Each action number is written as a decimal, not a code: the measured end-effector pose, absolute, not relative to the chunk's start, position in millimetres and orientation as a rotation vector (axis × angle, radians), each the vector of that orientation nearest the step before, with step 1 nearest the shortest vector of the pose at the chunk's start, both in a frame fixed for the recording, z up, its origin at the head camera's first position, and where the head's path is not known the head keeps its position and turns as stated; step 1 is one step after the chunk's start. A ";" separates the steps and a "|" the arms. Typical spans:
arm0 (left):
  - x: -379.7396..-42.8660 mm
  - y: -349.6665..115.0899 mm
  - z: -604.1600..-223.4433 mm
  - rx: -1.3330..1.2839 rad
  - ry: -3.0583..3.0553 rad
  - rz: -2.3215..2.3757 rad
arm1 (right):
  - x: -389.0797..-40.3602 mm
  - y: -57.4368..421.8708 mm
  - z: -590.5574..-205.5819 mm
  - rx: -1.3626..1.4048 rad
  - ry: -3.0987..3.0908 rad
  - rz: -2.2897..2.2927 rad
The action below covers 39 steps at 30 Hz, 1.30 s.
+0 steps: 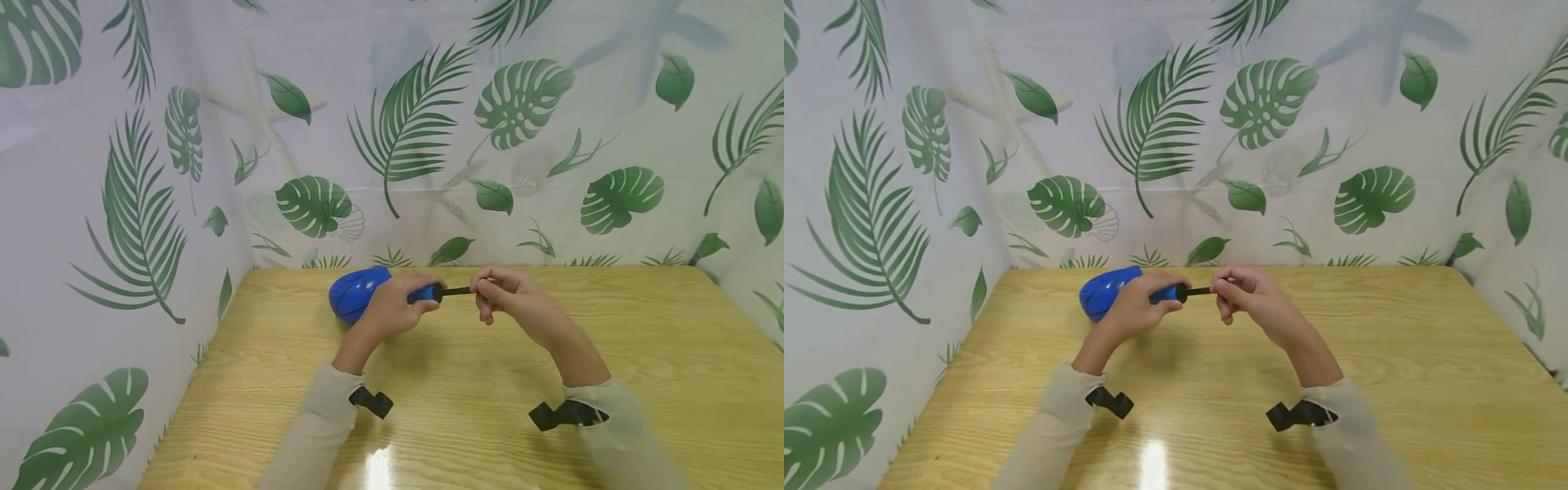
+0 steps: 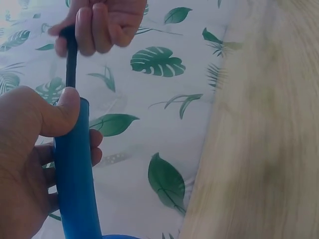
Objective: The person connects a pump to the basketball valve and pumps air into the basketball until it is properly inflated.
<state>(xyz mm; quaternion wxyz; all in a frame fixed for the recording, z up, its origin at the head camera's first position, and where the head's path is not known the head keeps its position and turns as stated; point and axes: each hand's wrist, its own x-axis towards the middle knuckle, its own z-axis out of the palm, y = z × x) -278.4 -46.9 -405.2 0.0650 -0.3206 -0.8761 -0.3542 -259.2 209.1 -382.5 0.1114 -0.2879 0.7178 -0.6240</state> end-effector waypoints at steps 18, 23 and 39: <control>-275.4 -39.7 -410.1 -1.007 -2.664 -0.968 | -259.6 185.2 -399.6 -0.779 2.117 -1.746; -278.3 -45.2 -408.6 -0.992 -2.675 -1.012 | -258.2 189.8 -392.8 -0.784 2.138 -1.703; -286.7 -64.3 -406.2 -0.880 -2.677 -1.084 | -248.8 221.5 -363.2 -0.976 2.194 -1.791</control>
